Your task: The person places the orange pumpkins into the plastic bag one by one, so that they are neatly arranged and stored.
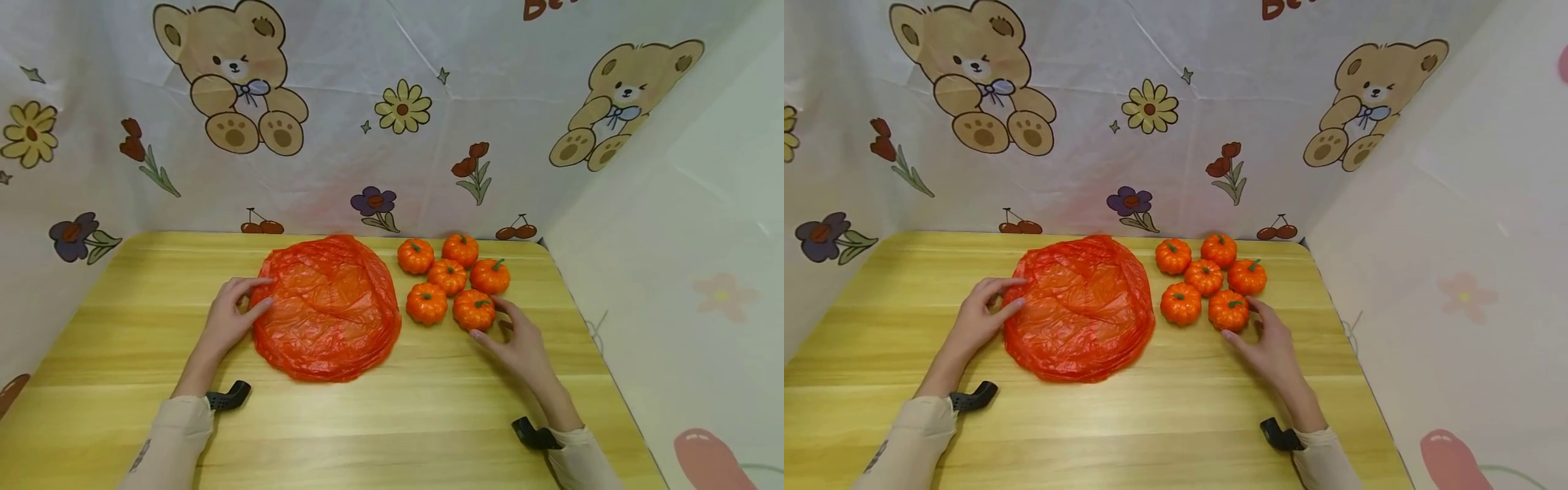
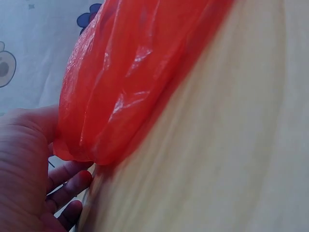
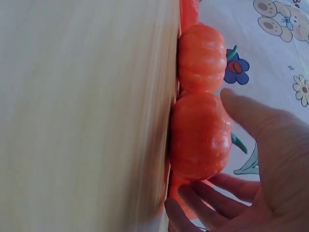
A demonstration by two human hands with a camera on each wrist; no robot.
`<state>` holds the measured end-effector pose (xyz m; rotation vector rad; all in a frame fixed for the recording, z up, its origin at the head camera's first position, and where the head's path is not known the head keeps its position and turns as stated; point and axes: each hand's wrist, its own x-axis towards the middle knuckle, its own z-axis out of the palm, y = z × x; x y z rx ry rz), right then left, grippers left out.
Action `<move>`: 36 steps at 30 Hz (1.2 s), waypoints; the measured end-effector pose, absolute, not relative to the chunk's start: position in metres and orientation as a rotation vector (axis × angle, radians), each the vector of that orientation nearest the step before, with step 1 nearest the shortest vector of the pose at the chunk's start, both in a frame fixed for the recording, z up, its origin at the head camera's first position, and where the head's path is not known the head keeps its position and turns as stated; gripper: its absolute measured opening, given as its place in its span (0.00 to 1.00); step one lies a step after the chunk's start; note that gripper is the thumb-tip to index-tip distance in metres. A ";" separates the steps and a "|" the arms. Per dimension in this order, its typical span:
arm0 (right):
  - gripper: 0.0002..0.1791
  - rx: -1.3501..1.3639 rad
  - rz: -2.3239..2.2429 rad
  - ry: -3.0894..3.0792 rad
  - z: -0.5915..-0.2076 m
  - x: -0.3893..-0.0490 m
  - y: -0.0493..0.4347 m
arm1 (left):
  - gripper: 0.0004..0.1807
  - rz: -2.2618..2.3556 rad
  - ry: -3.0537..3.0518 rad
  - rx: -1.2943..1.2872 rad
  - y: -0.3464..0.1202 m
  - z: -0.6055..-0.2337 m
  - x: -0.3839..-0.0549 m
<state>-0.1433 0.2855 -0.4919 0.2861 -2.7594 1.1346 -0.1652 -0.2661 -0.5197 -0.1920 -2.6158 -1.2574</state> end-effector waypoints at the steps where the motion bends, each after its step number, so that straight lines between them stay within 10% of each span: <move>1: 0.44 0.288 1.127 -2.760 -0.492 -0.144 0.285 | 0.21 -1.256 -2.615 -0.190 -0.266 -0.520 -0.165; 36: 0.38 0.192 1.052 -2.761 -0.454 -0.160 0.277 | 0.14 -1.330 -2.557 -0.114 -0.266 -0.518 -0.164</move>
